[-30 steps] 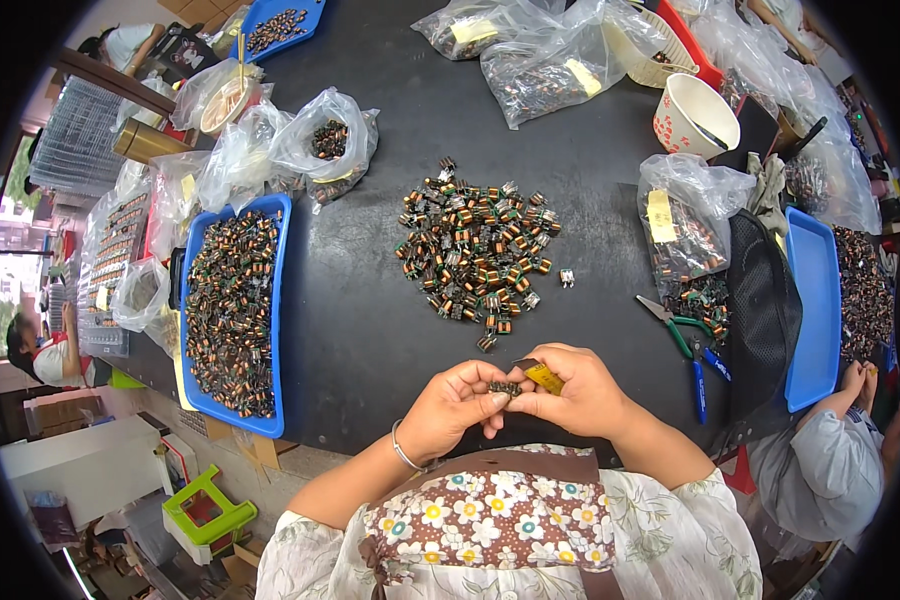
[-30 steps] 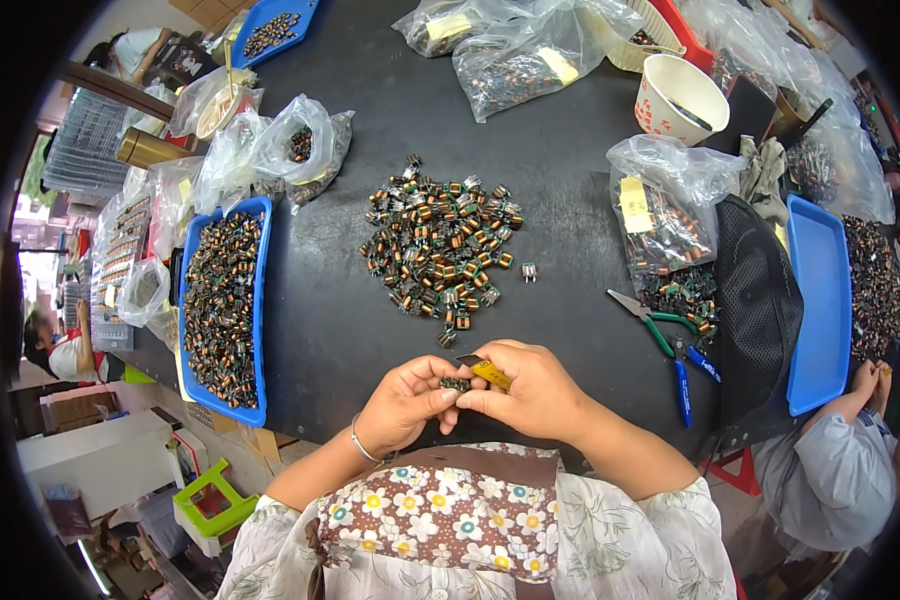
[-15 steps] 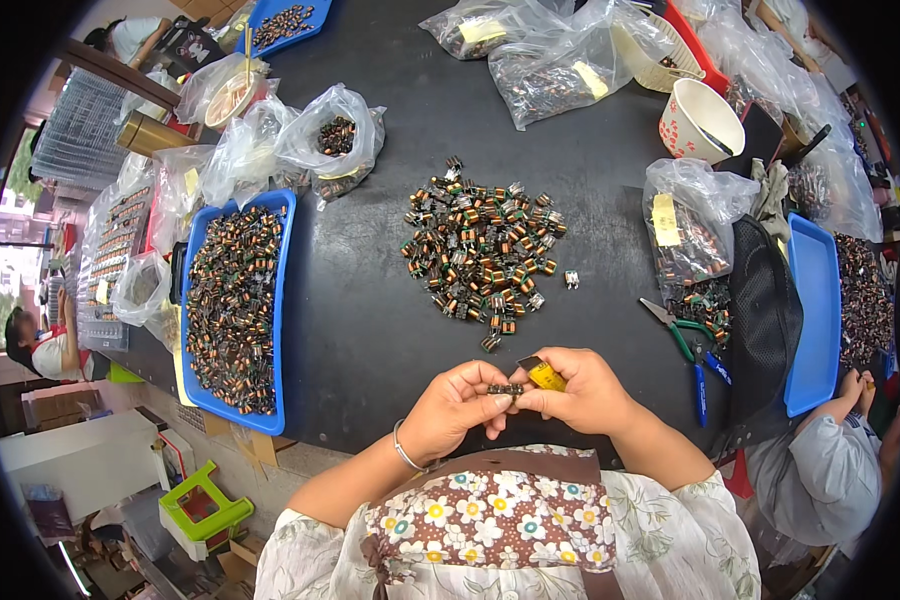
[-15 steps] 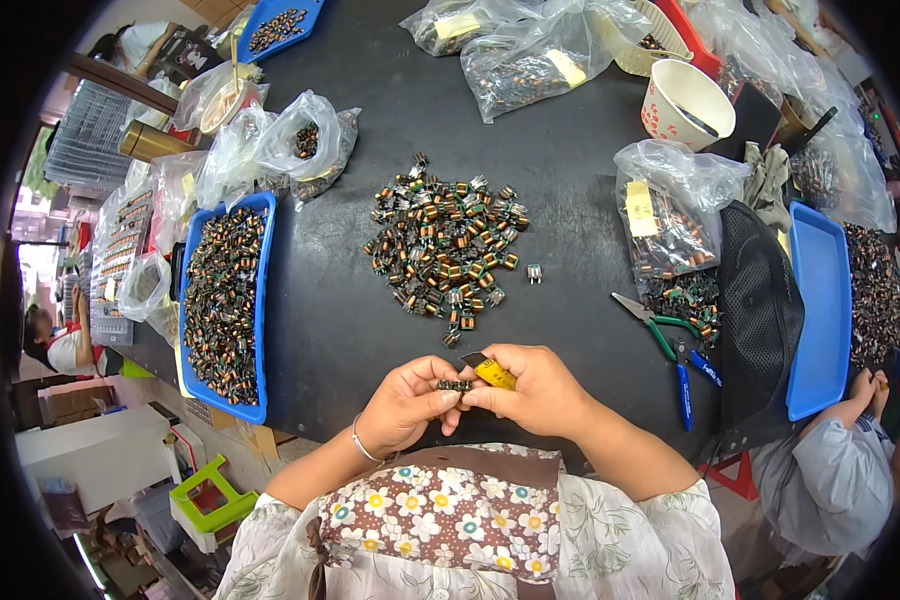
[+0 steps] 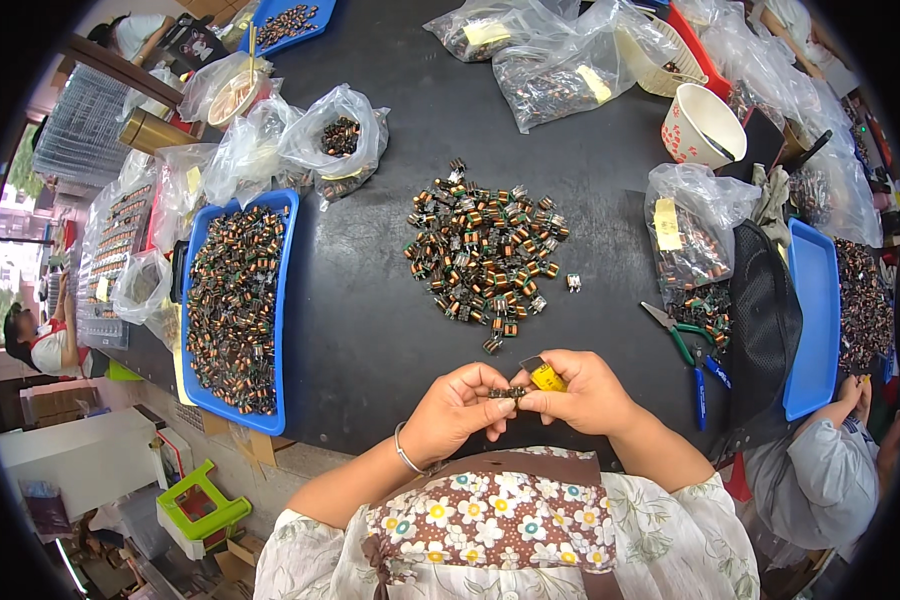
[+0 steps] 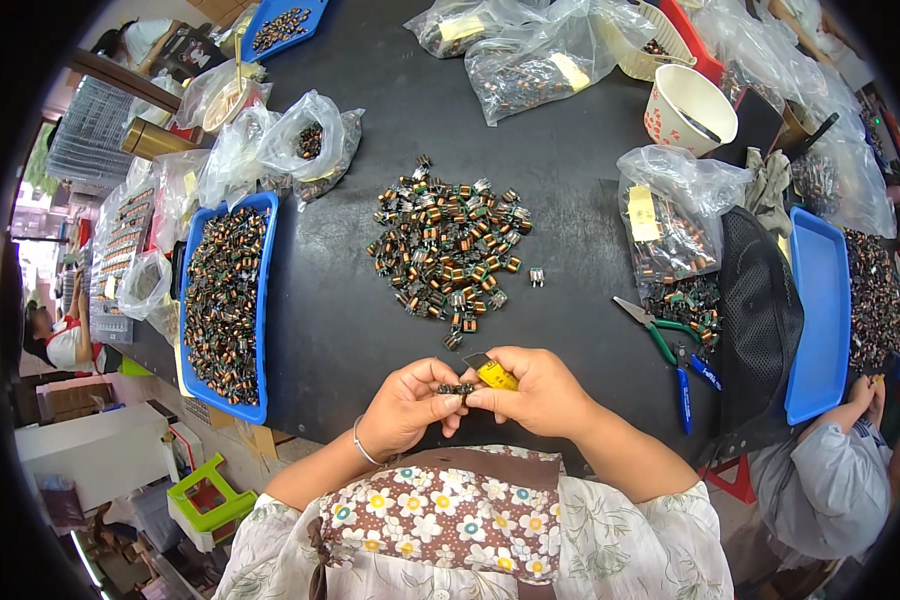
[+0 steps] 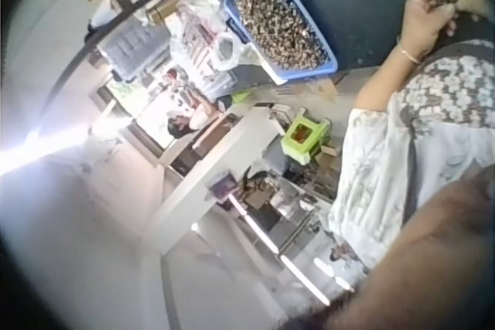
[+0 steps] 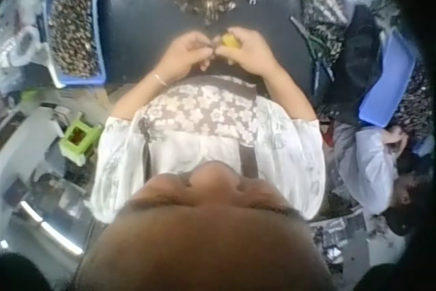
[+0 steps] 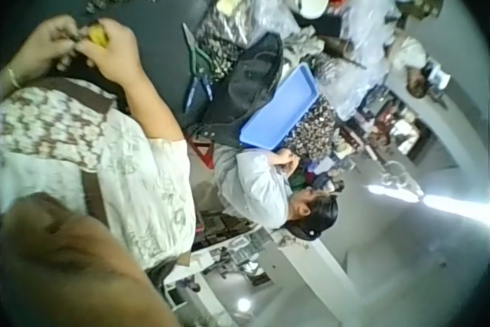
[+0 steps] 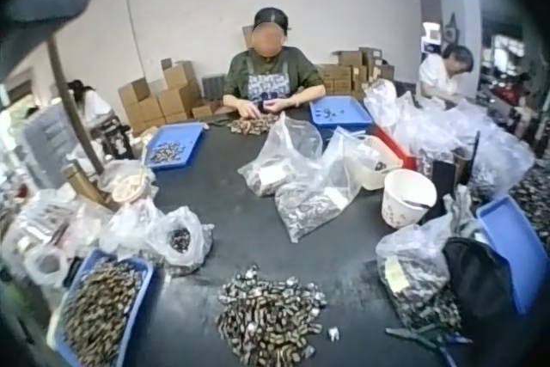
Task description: Assembling and sorting small electronic components on a factory workbench.
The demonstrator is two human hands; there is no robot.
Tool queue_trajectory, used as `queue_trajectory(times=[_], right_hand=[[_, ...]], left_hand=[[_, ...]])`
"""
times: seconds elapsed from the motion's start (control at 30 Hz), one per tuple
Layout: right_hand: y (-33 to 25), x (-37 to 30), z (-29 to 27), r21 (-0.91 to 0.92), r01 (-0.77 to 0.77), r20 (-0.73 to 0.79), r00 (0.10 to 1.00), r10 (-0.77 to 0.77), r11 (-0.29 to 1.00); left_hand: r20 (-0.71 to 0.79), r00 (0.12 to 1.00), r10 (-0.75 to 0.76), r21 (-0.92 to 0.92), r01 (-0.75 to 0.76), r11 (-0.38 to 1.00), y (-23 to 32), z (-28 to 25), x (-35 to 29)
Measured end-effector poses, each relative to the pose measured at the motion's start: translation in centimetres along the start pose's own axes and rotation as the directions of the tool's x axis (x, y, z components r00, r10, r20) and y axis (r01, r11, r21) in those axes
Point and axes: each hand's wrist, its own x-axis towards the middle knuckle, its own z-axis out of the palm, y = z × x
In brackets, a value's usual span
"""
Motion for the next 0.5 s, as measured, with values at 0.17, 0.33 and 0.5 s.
queue_trajectory(times=[0.17,0.33,0.5], right_hand=[[-0.07,0.01,-0.02,-0.002,-0.005,0.001,1.000,0.005,1.000],[-0.13,-0.02,0.01,-0.019,0.007,0.006,1.000,-0.006,1.000],[0.01,-0.09,0.01,-0.016,0.011,0.007,1.000,-0.011,1.000]], left_hand=[[0.001,1.000,0.003,0.007,-0.003,1.000,-0.01,-0.03,0.02],[0.003,1.000,0.010,0.024,-0.010,1.000,0.05,-0.01,0.00],[0.002,1.000,0.025,0.053,-0.026,0.998,0.01,0.01,-0.02]])
